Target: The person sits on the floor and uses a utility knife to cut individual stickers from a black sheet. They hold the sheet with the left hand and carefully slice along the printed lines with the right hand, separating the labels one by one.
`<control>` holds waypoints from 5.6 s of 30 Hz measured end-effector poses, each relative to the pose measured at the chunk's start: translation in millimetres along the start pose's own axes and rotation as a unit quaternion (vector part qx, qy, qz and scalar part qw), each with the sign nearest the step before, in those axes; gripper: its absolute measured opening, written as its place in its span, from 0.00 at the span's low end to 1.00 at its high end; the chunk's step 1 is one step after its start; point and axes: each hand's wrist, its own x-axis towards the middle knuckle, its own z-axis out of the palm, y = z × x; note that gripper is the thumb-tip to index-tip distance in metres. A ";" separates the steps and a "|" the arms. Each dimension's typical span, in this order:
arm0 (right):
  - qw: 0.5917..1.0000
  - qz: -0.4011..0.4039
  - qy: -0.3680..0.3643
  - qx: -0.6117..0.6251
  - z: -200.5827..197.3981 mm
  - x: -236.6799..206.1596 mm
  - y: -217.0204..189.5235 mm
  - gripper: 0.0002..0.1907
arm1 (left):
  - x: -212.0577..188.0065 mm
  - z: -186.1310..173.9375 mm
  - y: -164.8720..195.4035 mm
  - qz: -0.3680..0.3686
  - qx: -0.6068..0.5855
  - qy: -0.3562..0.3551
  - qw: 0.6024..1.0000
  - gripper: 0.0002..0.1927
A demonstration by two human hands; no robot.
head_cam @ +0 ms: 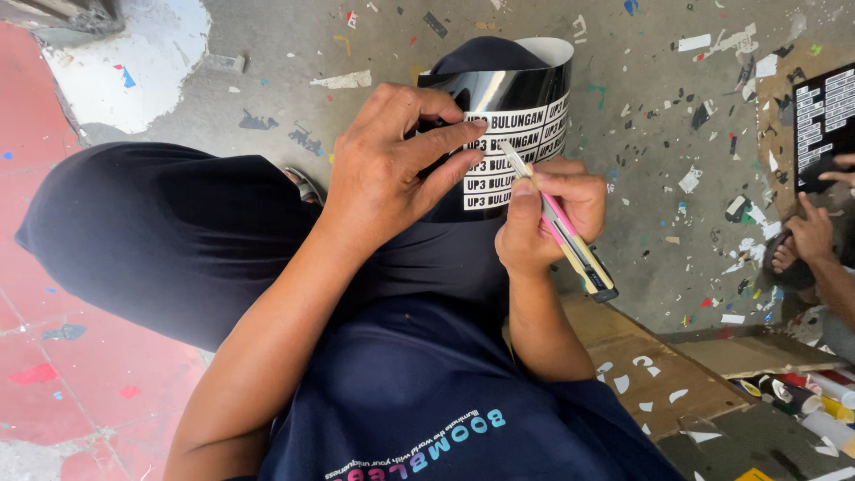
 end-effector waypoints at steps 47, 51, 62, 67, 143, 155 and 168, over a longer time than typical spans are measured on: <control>0.997 -0.012 0.055 0.052 -3.6 0.2 5.0 0.10 | -2.8 17.1 14.5 0.003 0.048 0.039 0.998 0.12; 0.997 -0.017 0.048 0.052 -4.3 -0.8 4.6 0.10 | -3.2 15.0 16.1 0.034 0.075 0.026 0.996 0.11; 0.998 -0.019 0.045 0.045 -5.2 0.1 4.7 0.10 | -2.9 9.6 19.8 0.071 0.130 -0.019 0.989 0.12; 0.998 -0.018 0.052 0.039 -5.0 -2.5 4.8 0.10 | -8.6 17.0 24.8 0.017 0.148 -0.007 0.989 0.19; 0.999 -0.011 0.043 0.031 11.7 -3.7 -10.5 0.09 | -32.8 12.3 9.4 -0.005 0.064 0.024 0.998 0.18; 0.999 -0.032 0.020 -0.012 5.5 -6.7 -10.4 0.08 | -32.9 14.0 2.6 0.014 0.029 0.026 0.999 0.17; 0.997 -0.067 0.037 -0.007 8.5 -8.8 -1.3 0.10 | -33.2 16.5 5.0 -0.003 0.012 0.042 0.999 0.17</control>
